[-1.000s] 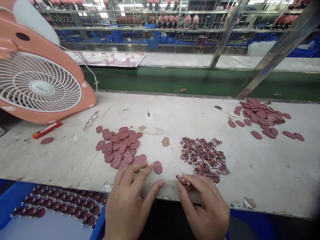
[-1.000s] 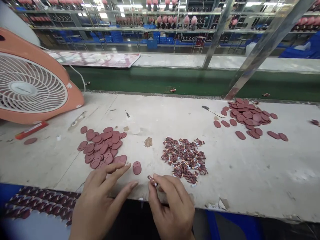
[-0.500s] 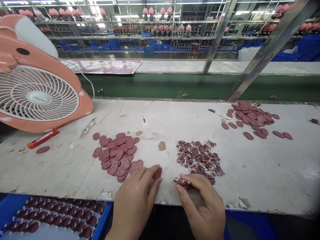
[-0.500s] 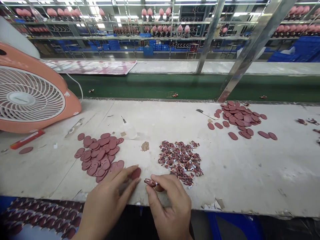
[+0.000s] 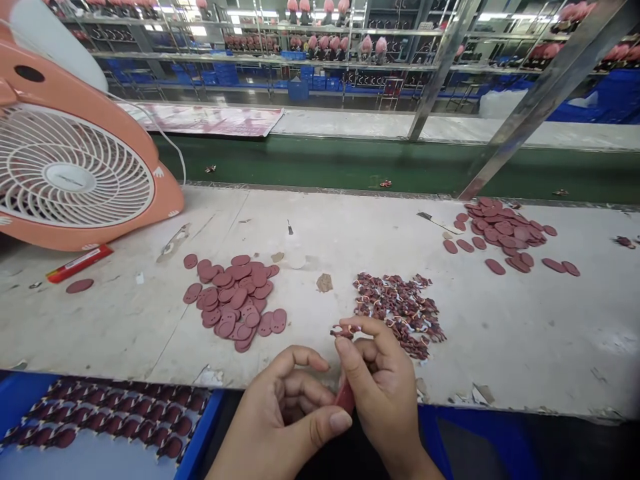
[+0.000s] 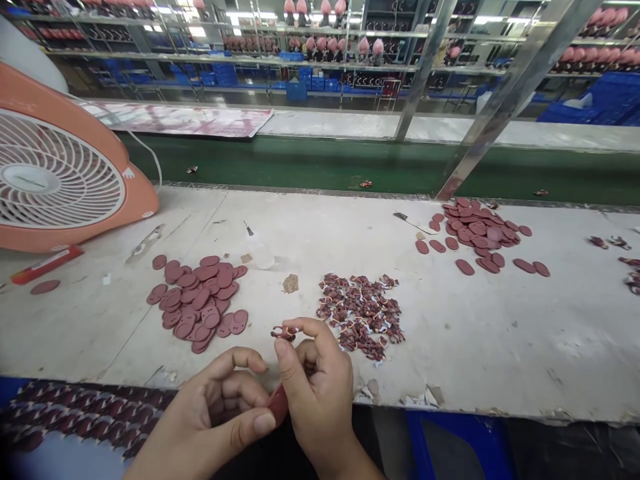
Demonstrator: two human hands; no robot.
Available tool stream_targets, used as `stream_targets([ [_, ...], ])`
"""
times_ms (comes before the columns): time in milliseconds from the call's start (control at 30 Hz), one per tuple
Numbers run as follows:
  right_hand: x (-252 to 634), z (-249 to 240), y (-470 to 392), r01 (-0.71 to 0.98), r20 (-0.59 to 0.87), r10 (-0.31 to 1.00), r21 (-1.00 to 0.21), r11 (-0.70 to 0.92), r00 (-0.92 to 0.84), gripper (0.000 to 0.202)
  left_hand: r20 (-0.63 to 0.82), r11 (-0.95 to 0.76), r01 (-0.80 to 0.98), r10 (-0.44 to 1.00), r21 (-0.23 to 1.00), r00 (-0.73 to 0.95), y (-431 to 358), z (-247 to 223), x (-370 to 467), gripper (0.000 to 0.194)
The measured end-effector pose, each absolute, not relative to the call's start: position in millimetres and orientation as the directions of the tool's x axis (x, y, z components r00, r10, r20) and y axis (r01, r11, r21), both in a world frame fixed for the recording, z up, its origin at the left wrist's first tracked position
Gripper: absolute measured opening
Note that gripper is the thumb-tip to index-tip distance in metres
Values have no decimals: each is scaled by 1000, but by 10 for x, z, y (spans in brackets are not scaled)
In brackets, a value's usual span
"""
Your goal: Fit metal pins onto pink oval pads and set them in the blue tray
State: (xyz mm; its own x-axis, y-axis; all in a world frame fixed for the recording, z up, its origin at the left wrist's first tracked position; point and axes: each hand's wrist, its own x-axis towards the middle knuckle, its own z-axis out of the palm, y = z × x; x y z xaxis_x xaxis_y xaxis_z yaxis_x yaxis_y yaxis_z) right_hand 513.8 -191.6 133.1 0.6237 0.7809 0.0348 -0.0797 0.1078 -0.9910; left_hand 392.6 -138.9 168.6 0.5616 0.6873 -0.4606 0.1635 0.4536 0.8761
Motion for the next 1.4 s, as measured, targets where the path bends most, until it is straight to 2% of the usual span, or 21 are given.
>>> stream_targets([
  [67,5121,1330,-1909,-167,-36,800,-983,81,599,22,-411,443,66,754,894,512,-1451,1629,3919,34],
  [100,5109,1328,-1899,-212,-70,800,-975,73,596,25,-337,372,26,809,928,481,-1477,1590,3912,34],
  [167,5073,1327,-1875,-292,-125,789,-954,72,602,28,-76,92,-11,886,996,457,-1500,1496,3887,39],
  [200,5048,1328,-1864,-325,-145,782,-943,77,606,29,87,-87,-22,876,996,474,-1496,1444,3869,45],
  [267,4985,1329,-1850,-370,-166,773,-924,94,612,30,355,-389,-53,767,920,534,-1462,1347,3821,55],
  [333,4920,1324,-1846,-393,-170,772,-913,111,612,29,476,-544,-61,667,837,573,-1423,1278,3770,60],
  [400,4874,1309,-1849,-390,-155,773,-912,128,615,26,514,-604,-30,651,797,559,-1405,1258,3730,61],
  [500,4885,1278,-1867,-327,-80,771,-929,172,631,20,456,-520,-34,713,853,533,-1437,1321,3701,54],
  [533,4914,1275,-1881,-297,-45,767,-936,192,640,17,392,-420,-65,767,905,509,-1458,1359,3698,46],
  [600,4995,1297,-1926,-239,21,764,-944,227,645,11,142,-76,-156,872,985,469,-1501,1440,3693,27],
  [633,5041,1324,-1957,-215,48,772,-948,235,633,9,-21,131,-207,887,969,462,-1518,1477,3688,25],
  [700,5122,1407,-2032,-192,73,815,-956,221,574,10,-303,477,-270,813,837,497,-1536,1531,3670,31],
  [767,5175,1507,-2108,-163,85,876,-970,182,474,14,-438,650,-283,713,705,547,-1537,1557,3642,35],
  [900,5209,1659,-2202,15,128,947,-992,129,295,26,-535,779,-256,592,573,603,-1536,1565,3578,34],
  [1067,5211,1746,-2190,196,184,967,-969,150,173,30,-597,836,-260,532,484,600,-1548,1597,3511,31],
  [1233,5169,1811,-2133,323,230,965,-929,179,126,17,-645,888,-236,452,395,616,-1534,1626,3446,31],
  [1400,5115,1836,-2078,338,201,977,-926,169,64,9,-627,898,-223,426,379,652,-1525,1627,3405,31],
])
